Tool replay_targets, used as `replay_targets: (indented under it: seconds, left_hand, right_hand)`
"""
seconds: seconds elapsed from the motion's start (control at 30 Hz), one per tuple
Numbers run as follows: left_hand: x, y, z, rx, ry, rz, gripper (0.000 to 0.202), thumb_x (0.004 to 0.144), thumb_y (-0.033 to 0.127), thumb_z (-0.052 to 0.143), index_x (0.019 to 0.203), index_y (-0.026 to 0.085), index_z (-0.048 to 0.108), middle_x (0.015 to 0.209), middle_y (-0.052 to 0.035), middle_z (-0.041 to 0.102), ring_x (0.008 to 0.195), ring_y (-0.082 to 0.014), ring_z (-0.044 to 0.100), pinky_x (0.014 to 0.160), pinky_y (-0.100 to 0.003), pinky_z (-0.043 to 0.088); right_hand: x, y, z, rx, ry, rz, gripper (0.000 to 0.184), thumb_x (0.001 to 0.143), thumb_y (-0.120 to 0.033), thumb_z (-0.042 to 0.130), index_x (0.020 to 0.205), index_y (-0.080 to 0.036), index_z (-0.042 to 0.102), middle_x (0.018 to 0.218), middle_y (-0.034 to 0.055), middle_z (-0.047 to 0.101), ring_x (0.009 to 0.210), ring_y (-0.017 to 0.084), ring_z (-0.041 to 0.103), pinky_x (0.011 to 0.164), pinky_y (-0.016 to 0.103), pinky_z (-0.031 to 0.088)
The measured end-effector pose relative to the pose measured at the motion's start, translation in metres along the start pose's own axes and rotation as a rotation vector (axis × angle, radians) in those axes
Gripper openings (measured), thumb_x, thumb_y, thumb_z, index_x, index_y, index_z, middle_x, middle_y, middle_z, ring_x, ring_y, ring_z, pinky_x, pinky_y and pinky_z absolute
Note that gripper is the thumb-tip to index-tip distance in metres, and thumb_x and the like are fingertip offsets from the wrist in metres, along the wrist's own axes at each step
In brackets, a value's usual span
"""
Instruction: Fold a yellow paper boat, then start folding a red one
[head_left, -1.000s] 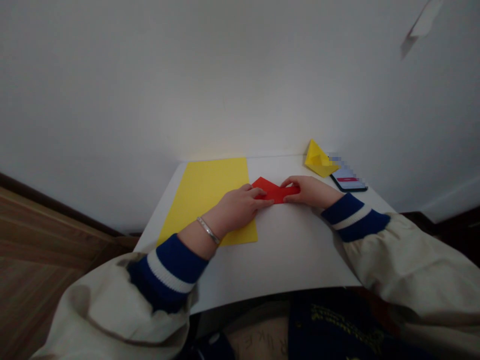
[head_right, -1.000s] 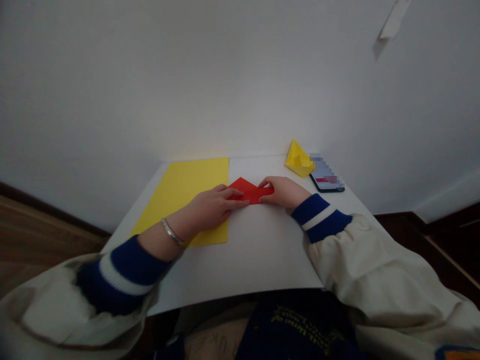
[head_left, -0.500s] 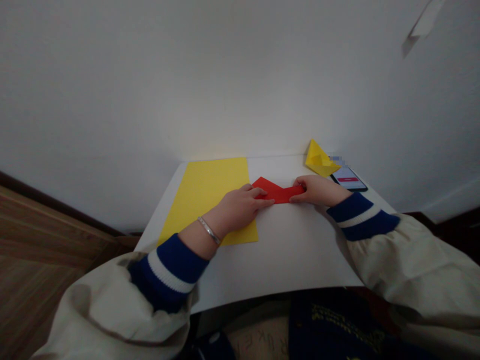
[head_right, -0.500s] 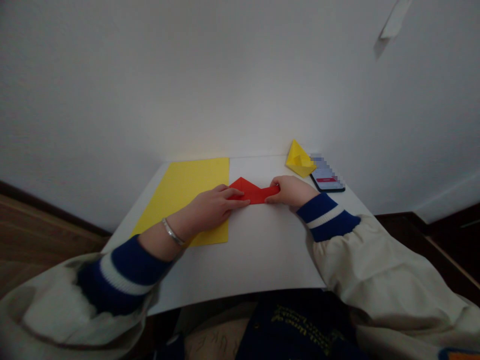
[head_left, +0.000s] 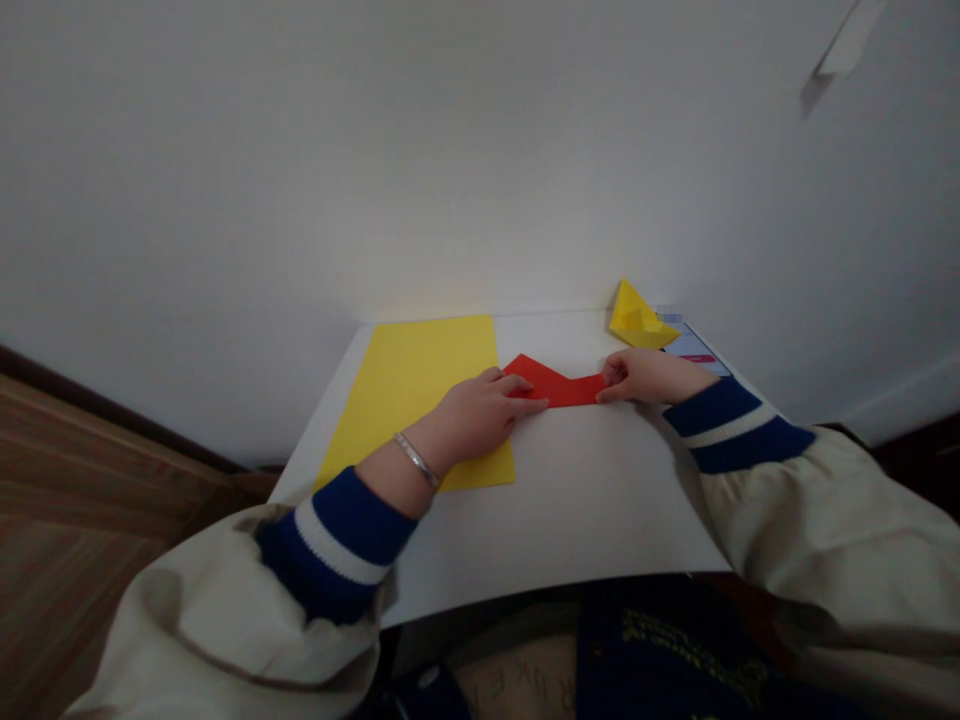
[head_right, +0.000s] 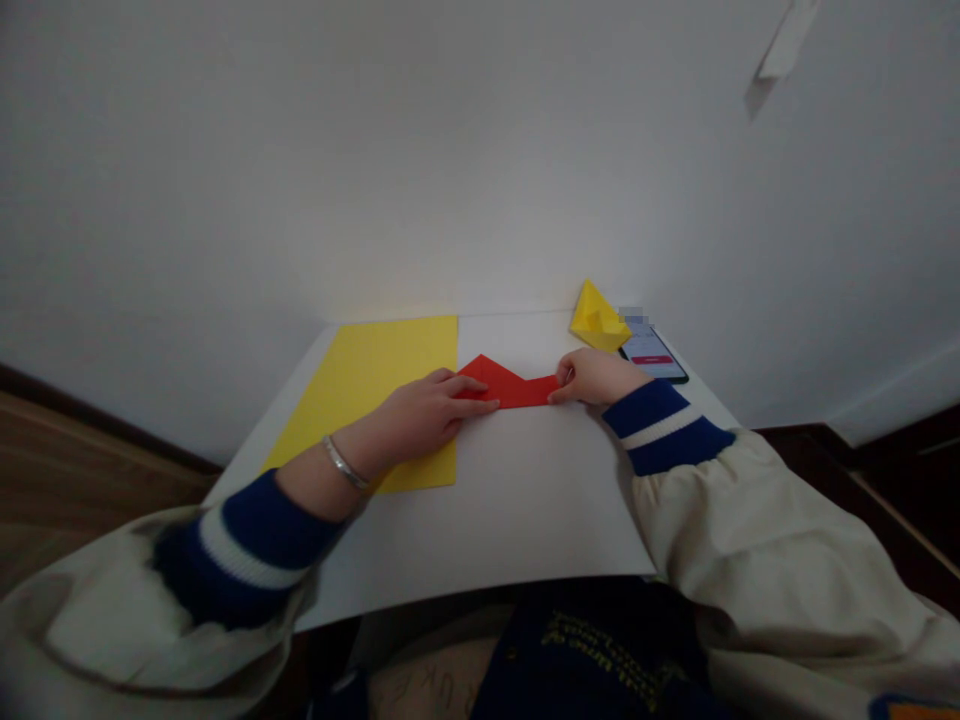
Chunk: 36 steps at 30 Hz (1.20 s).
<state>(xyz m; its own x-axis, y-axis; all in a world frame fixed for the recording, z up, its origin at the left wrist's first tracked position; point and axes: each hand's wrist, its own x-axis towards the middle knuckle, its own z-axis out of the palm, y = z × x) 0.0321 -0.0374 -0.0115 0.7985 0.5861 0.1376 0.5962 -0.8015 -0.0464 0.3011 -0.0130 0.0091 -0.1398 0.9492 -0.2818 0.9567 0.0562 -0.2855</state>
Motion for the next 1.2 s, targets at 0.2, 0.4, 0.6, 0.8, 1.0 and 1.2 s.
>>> replay_targets:
  seconds: [0.2, 0.4, 0.6, 0.8, 1.0, 1.2]
  left_hand:
    - [-0.001, -0.002, 0.005, -0.012, 0.016, 0.011, 0.039, 0.092, 0.019, 0.045, 0.127, 0.033, 0.058, 0.127, -0.0038, 0.058, 0.103, -0.0206, 0.048, 0.092, -0.036, 0.042]
    - [-0.002, -0.006, 0.007, 0.044, 0.041, 0.039, 0.043, 0.093, 0.016, 0.043, 0.130, 0.033, 0.055, 0.129, -0.0042, 0.057, 0.101, -0.0197, 0.049, 0.093, -0.035, 0.041]
    - [0.011, -0.003, -0.002, 0.075, 0.089, 0.029, 0.041, 0.094, 0.017, 0.044, 0.133, 0.030, 0.052, 0.130, -0.0039, 0.058, 0.103, -0.0190, 0.052, 0.093, -0.034, 0.043]
    - [0.020, -0.001, -0.005, 0.002, 0.182, 0.046, 0.026, 0.093, 0.019, 0.050, 0.115, 0.024, 0.063, 0.116, -0.0030, 0.066, 0.103, -0.0167, 0.057, 0.091, -0.032, 0.045]
    - [0.020, 0.001, -0.012, 0.061, 0.115, 0.021, 0.020, 0.092, 0.021, 0.052, 0.105, 0.022, 0.068, 0.109, -0.0044, 0.067, 0.096, -0.0188, 0.059, 0.082, -0.032, 0.048]
    - [0.016, 0.003, -0.024, 0.063, -0.007, -0.088, 0.026, 0.095, 0.030, 0.046, 0.102, 0.025, 0.071, 0.103, -0.0055, 0.066, 0.092, -0.0186, 0.059, 0.075, -0.029, 0.047]
  right_hand:
    - [0.005, 0.014, 0.002, 0.079, -0.062, -0.052, 0.015, 0.069, -0.034, 0.068, 0.074, -0.020, 0.063, 0.063, -0.0011, 0.063, 0.055, 0.013, 0.056, 0.050, 0.024, 0.039]
    - [-0.003, -0.002, -0.001, 0.055, 0.034, -0.171, 0.012, 0.071, -0.024, 0.066, 0.082, -0.021, 0.066, 0.073, 0.0001, 0.067, 0.063, 0.013, 0.059, 0.056, 0.024, 0.042]
    - [-0.016, -0.036, 0.005, -0.087, 0.297, -0.611, 0.016, 0.084, -0.021, 0.055, 0.091, -0.020, 0.070, 0.092, 0.0049, 0.068, 0.085, 0.016, 0.059, 0.079, 0.029, 0.042]
    - [-0.013, -0.038, 0.014, -0.191, 0.342, -0.711, 0.023, 0.089, -0.018, 0.049, 0.101, -0.021, 0.069, 0.101, 0.0052, 0.069, 0.094, 0.018, 0.058, 0.085, 0.031, 0.041]
    - [-0.016, -0.039, 0.012, -0.283, 0.319, -0.715, 0.027, 0.090, -0.015, 0.046, 0.103, -0.023, 0.069, 0.103, 0.0055, 0.067, 0.096, 0.019, 0.057, 0.081, 0.030, 0.041]
    - [-0.019, -0.043, 0.006, -0.324, 0.300, -0.640, 0.023, 0.087, -0.015, 0.049, 0.089, -0.019, 0.071, 0.094, 0.0063, 0.066, 0.089, 0.018, 0.058, 0.074, 0.029, 0.040]
